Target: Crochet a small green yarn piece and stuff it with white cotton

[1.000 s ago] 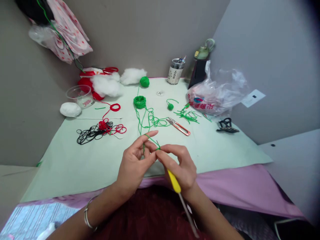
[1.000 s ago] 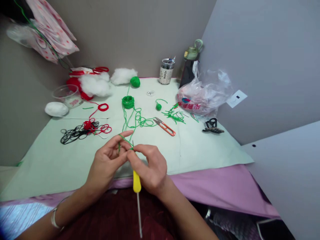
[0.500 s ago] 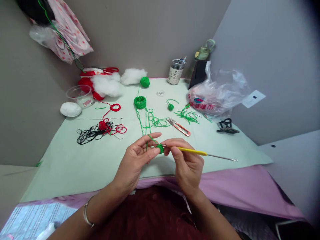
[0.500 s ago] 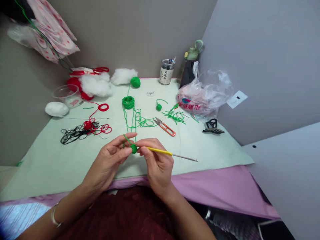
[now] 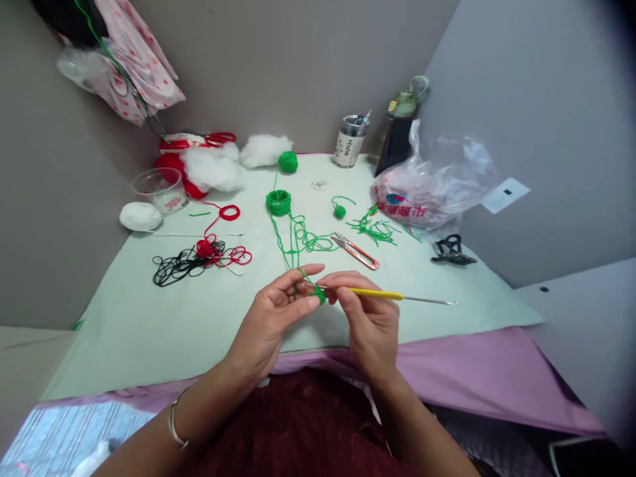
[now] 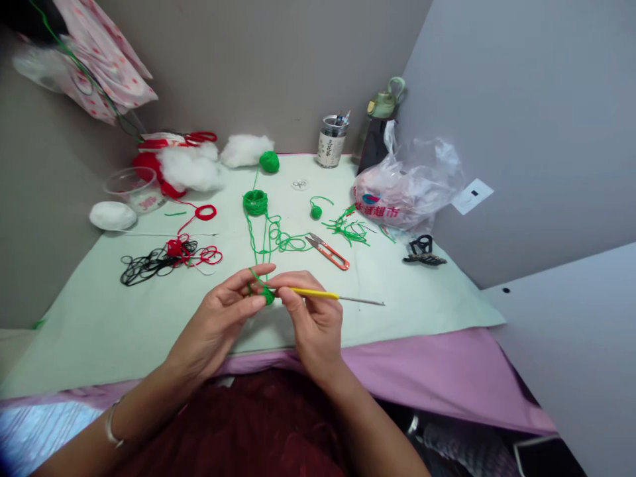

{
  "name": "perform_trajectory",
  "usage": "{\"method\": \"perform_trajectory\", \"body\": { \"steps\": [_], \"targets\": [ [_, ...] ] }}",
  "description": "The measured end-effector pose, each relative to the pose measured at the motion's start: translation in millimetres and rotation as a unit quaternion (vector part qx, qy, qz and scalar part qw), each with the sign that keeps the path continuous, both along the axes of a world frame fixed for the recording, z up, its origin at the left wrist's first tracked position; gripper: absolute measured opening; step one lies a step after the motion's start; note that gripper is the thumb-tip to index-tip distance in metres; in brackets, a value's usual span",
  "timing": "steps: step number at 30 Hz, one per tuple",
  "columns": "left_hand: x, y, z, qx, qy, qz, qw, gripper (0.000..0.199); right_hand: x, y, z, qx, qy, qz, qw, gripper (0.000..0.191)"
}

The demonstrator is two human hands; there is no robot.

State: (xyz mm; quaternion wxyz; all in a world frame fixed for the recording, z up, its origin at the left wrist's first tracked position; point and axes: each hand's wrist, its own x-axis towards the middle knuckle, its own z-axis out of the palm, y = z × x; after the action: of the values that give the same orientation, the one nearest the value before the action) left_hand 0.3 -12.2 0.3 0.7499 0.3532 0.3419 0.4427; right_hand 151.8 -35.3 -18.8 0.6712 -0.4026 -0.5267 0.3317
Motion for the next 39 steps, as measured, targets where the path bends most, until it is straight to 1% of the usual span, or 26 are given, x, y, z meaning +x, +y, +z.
{"method": "perform_trajectory", "body": {
  "steps": [2,5,7,10,14,16,18,21,24,26,28,29,31,33,34,35,36,37,39],
  "targets": [
    [0,-1,-1.5,0.012,0.018,0.002,1.0,0.034,0,0,-1.9,-0.015,0.021,0.01,1.0,0.017],
    [-2,-1,-3.2,0.026,0.038,0.002,0.999,0.032,1,0,-4.7,-0.035,0.097,0.044,0.994,0.017],
    [-3,-1,-3.2,0.033,0.045,0.004,0.998,0.031,3,1,-5.4,-0.039,0.128,0.063,0.989,0.018],
    [-4,-1,-2.6,0.037,0.051,0.005,0.998,0.029,5,2,-5.0,-0.043,0.139,0.082,0.986,0.02],
    [-6,-1,-4.1,0.045,0.067,0.005,0.997,0.029,7,0,-3.6,-0.037,0.108,0.091,0.989,0.021],
    [-7,-1,-5.8,0.064,0.082,0.01,0.994,0.029,8,-2,-1.4,-0.025,0.065,0.071,0.995,0.021],
    [-8,-1,-7.1,0.1,0.114,0.022,0.988,0.028,9,-6,1.9,-0.001,-0.008,0.04,0.999,0.021],
    [-9,-2,-7.9,0.159,0.178,0.049,0.97,0.029,9,-10,6.3,0.073,-0.14,0.005,0.987,0.021],
    [-7,-5,-7.7,0.204,0.215,0.092,0.951,0.033,6,-11,5.5,0.162,-0.259,-0.032,0.952,0.02],
    [-4,-7,-7.7,0.232,0.219,0.125,0.939,0.034,3,-11,1.2,0.205,-0.328,-0.072,0.919,0.019],
    [-1,-10,-7.1,0.247,0.215,0.148,0.933,0.034,0,-10,-4.7,0.235,-0.373,-0.115,0.89,0.018],
    [0,-11,-6.3,0.243,0.209,0.153,0.935,0.034,-2,-10,-7.6,0.243,-0.384,-0.133,0.881,0.017],
    [2,-11,-3.9,0.195,0.178,0.137,0.955,0.036,-3,-11,-11.8,0.254,-0.396,-0.161,0.867,0.018],
    [2,-10,-0.9,0.097,0.109,0.09,0.985,0.04,-4,-12,-13.2,0.253,-0.412,-0.176,0.858,0.021],
    [1,-8,0.4,0.038,0.064,0.055,0.996,0.041,-4,-13,-12.8,0.249,-0.417,-0.178,0.856,0.024],
    [1,-6,1.4,-0.016,0.02,0.021,0.999,0.041,-3,-14,-11.8,0.243,-0.413,-0.176,0.86,0.026],
    [0,-4,1.9,-0.058,-0.018,-0.006,0.998,0.04,-3,-14,-10.2,0.23,-0.392,-0.167,0.875,0.027],
    [-2,-2,2.2,-0.084,-0.042,-0.024,0.995,0.038,-3,-13,-8.3,0.209,-0.35,-0.152,0.9,0.027],
    [-4,2,2.1,-0.092,-0.055,-0.028,0.994,0.035,-3,-12,-4.3,0.144,-0.223,-0.116,0.957,0.025]
  ]
}}
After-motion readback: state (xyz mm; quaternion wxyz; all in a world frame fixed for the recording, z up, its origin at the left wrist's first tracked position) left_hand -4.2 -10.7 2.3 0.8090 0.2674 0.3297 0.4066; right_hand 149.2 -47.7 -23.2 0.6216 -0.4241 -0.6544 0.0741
